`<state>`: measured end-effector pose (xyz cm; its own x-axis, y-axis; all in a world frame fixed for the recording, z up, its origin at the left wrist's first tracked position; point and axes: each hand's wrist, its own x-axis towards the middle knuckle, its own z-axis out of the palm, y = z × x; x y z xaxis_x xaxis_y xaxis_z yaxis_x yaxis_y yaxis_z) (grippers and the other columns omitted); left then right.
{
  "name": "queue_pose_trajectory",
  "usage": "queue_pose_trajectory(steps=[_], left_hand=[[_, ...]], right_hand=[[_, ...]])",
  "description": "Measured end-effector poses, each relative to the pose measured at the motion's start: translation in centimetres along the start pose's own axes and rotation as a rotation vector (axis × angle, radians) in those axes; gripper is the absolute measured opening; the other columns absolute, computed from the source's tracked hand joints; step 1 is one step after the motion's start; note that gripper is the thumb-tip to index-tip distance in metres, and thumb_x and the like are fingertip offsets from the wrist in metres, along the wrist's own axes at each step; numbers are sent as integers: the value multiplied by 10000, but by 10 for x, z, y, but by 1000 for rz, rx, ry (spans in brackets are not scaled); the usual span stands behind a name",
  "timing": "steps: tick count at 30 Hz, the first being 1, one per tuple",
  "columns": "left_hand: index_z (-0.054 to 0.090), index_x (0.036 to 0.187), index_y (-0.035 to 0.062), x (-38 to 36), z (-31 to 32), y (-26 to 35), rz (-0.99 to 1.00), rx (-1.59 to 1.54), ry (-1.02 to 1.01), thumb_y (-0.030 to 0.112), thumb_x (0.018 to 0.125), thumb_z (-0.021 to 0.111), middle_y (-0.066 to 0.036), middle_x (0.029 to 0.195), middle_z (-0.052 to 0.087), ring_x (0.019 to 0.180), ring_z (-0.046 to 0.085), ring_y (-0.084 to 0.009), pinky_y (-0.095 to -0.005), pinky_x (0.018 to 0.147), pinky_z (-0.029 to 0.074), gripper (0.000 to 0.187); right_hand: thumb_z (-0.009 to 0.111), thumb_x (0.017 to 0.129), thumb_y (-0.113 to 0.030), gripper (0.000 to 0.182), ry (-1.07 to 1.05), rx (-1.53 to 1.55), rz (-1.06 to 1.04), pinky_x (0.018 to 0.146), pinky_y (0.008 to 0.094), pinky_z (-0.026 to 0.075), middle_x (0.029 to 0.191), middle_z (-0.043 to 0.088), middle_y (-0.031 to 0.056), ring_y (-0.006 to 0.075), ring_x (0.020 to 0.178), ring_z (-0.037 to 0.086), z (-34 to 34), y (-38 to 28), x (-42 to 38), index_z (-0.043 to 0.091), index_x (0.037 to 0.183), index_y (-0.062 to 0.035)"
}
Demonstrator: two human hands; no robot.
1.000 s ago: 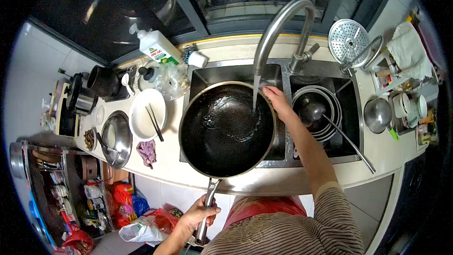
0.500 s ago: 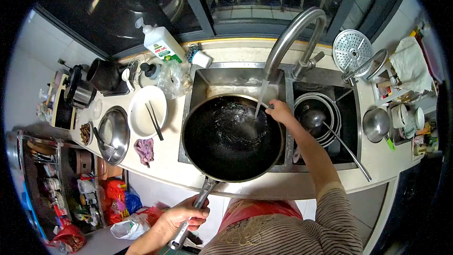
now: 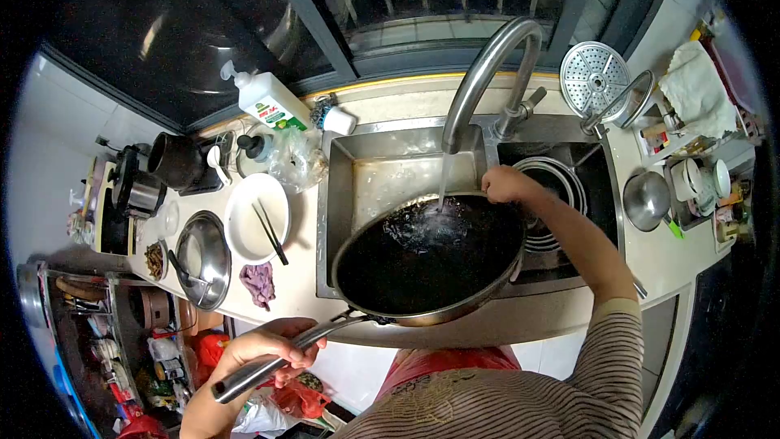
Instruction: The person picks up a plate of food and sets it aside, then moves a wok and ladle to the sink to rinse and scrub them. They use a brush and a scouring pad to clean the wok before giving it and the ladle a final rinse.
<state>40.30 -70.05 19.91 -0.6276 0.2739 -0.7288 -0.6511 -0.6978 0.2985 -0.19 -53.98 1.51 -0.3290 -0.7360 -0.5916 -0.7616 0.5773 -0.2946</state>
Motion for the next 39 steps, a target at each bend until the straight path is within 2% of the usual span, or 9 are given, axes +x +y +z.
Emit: queue_pose_trajectory(steps=[9,13,15,19,25,31,35,36,39], left_hand=[[432,951,-3,40,-56,-55,-76,-127,-88,68,688,559,-51,637,453,407,394,-77,-192,327,321,300],[403,945,55,57,-69,-89,-145,-228,-268,67,724,574,-21,603,411,394,366,-66,-187,316,280,280],[397,915,87,62,-65,-104,-189,-173,-110,91,758,594,11,564,376,385,344,-58,-179,321,250,252],[381,902,95,54,-73,-87,-212,-258,-82,40,735,627,6,559,402,376,353,-58,-191,310,271,302],[383,866,64,43,-53,-77,-89,88,244,36,706,658,-7,538,419,364,389,-79,-216,306,330,319],[392,818,54,54,-28,-76,-21,185,430,18,717,633,-5,517,425,367,426,-83,-231,308,369,264],[400,1067,1,77,-26,-91,72,62,466,-4,724,611,-16,535,461,366,437,-90,-237,304,382,403],[336,1190,11,82,-23,-93,74,43,475,-18,724,600,-23,551,482,375,450,-94,-238,311,390,536],[347,1185,21,100,-23,-106,178,117,468,-29,722,590,-26,571,496,385,459,-93,-239,319,397,525]], right_hand=[[552,647,-93,284,81,-182,184,746,379,460,878,618,159,311,843,584,-20,7,-6,634,916,-49],[565,663,-131,289,267,-166,57,755,402,459,901,604,161,326,852,576,0,9,12,617,940,-67],[583,672,-159,320,303,-104,-77,750,435,466,922,585,177,345,846,575,4,1,13,581,979,-70],[577,675,-156,333,331,-25,-4,785,429,448,969,578,157,331,905,554,29,1,30,576,1004,-99],[552,687,-176,398,477,286,20,837,404,423,1056,561,157,329,964,534,64,-15,37,537,1077,-99],[452,835,-282,403,531,505,160,836,454,388,1030,520,269,411,956,498,113,-40,45,478,1074,41],[407,854,-219,367,485,333,225,763,481,414,981,539,271,409,889,534,149,-69,27,443,1126,24],[416,853,-212,380,469,540,305,724,476,440,993,537,264,397,881,545,167,-70,27,422,1155,19],[445,847,-190,420,379,1191,560,537,445,504,1019,537,231,356,848,575,174,-117,-20,374,1208,13]])
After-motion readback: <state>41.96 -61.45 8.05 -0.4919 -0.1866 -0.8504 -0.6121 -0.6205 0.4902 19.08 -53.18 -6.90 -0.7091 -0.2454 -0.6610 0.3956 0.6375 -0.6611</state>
